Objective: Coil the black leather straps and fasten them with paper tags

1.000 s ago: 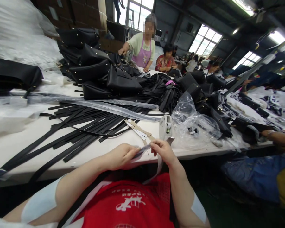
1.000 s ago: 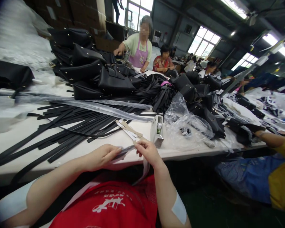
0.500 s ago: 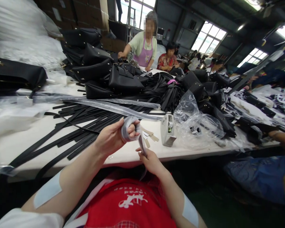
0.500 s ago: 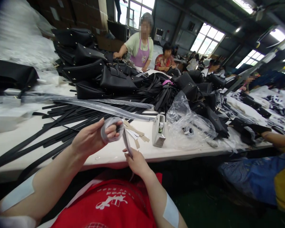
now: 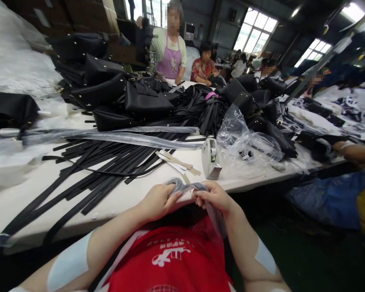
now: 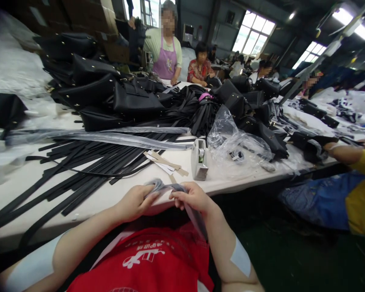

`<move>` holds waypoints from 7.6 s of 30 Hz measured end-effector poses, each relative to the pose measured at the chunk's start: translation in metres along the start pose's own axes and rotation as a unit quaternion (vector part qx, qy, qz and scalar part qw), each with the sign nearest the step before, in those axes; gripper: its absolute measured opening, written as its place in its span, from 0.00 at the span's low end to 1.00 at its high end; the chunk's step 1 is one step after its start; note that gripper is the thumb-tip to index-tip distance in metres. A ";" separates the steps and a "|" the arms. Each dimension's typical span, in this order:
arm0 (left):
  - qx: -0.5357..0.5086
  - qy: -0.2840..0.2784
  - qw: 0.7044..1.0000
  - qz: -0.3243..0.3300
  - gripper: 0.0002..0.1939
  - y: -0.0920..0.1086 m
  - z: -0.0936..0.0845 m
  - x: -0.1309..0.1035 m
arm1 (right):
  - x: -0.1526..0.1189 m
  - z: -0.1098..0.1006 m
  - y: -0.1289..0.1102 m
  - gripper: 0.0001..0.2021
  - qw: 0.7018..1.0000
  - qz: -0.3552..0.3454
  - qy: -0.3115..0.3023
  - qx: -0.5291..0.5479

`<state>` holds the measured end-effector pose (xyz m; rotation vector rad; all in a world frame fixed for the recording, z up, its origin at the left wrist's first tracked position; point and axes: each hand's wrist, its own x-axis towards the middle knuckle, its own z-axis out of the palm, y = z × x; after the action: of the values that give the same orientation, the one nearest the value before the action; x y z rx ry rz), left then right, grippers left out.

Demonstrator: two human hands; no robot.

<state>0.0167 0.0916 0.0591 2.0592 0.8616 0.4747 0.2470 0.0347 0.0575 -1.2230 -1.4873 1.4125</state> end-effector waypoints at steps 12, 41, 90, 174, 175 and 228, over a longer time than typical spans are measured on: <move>-0.513 -0.220 0.765 -0.321 0.39 0.008 0.033 0.035 | -0.046 -0.017 0.072 0.10 0.968 -0.011 0.135 -0.210; -0.145 -0.338 0.927 -0.071 0.26 0.002 0.061 0.072 | -0.084 -0.001 0.011 0.27 0.919 -0.136 0.343 0.139; -0.196 0.190 0.958 -0.082 0.21 -0.120 -0.004 0.075 | 0.134 0.016 0.025 0.13 0.835 -0.020 0.265 -0.482; -0.152 -0.121 0.974 0.115 0.13 -0.031 0.031 0.055 | -0.019 0.051 0.028 0.08 0.948 -0.016 0.302 -0.101; -0.135 -0.125 0.975 0.122 0.14 -0.032 0.031 0.055 | -0.019 0.052 0.029 0.07 0.947 -0.002 0.308 -0.091; -0.399 -0.182 0.895 -0.077 0.25 -0.052 0.017 0.089 | 0.014 -0.066 0.055 0.12 0.837 0.048 0.506 -0.203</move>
<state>0.0669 0.1682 0.0089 1.2466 0.4738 0.2699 0.3143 0.0637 0.0100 -1.9027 -0.9455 0.2901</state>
